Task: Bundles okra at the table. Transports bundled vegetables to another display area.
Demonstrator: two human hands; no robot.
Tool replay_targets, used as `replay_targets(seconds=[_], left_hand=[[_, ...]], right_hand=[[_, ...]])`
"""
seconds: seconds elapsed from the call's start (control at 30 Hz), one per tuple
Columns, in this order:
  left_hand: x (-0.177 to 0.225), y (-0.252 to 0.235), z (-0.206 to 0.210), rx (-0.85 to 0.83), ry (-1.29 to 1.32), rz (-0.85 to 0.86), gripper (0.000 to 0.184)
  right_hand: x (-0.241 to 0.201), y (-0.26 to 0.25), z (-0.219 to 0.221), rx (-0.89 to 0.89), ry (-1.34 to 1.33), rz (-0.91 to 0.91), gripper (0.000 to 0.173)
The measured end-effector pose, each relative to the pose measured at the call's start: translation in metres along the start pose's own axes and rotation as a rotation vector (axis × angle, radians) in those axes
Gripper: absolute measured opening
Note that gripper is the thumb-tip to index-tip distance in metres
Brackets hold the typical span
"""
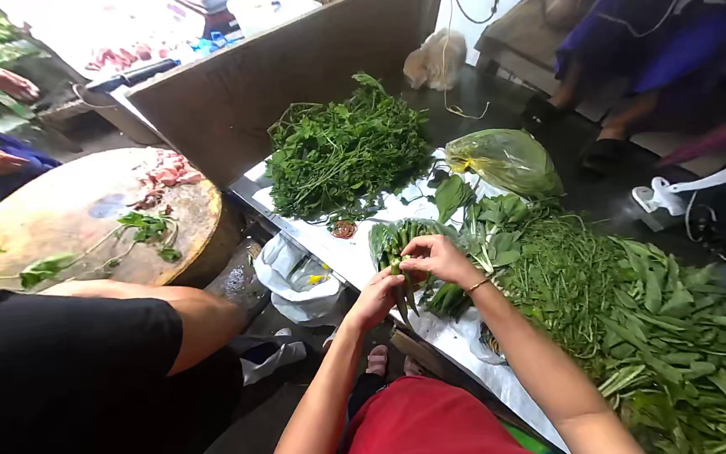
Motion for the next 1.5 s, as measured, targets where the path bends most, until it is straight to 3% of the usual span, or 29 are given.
replay_targets(seconds=[0.3, 0.5, 0.63, 0.73, 0.97, 1.07, 1.2, 1.3, 1.5], left_hand=[[-0.030, 0.008, 0.001, 0.023, 0.053, -0.074, 0.032], [-0.085, 0.036, -0.018, 0.066, -0.004, -0.171, 0.028], [-0.106, 0.068, -0.048, 0.259, 0.149, -0.233, 0.029], [-0.106, 0.080, -0.061, 0.328, 0.268, -0.217, 0.030], [-0.080, 0.059, -0.051, 0.366, 0.455, -0.127, 0.034], [-0.073, 0.047, -0.048, 0.368, 0.507, -0.092, 0.035], [-0.072, 0.039, -0.044, 0.379, 0.398, -0.101, 0.032], [-0.075, 0.033, -0.038, 0.411, 0.292, -0.121, 0.029], [-0.072, 0.023, -0.030, 0.448, 0.261, -0.074, 0.030]], right_hand=[[0.037, -0.003, 0.013, -0.006, 0.042, 0.038, 0.033], [0.090, 0.023, 0.047, -0.117, 0.047, 0.148, 0.040], [0.120, 0.022, 0.004, 0.015, 0.218, 0.223, 0.033], [0.117, -0.002, -0.026, 0.147, 0.362, 0.187, 0.031], [0.130, -0.045, -0.011, 0.167, 0.453, 0.306, 0.043], [0.116, -0.022, -0.020, 0.282, 0.258, 0.261, 0.040], [0.071, 0.028, 0.029, 0.151, -0.013, 0.104, 0.036], [0.057, 0.044, 0.058, 0.163, 0.087, -0.017, 0.034], [0.063, 0.048, 0.059, 0.289, 0.233, -0.092, 0.038]])
Point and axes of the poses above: each hand's wrist, its own y-axis away from the middle knuckle, its own z-axis out of the palm, x = y × z, the point moved 10 cm from there along -y, towards the middle knuckle, and after that the axes turned 15 degrees about -y, right-handed, at the moved point
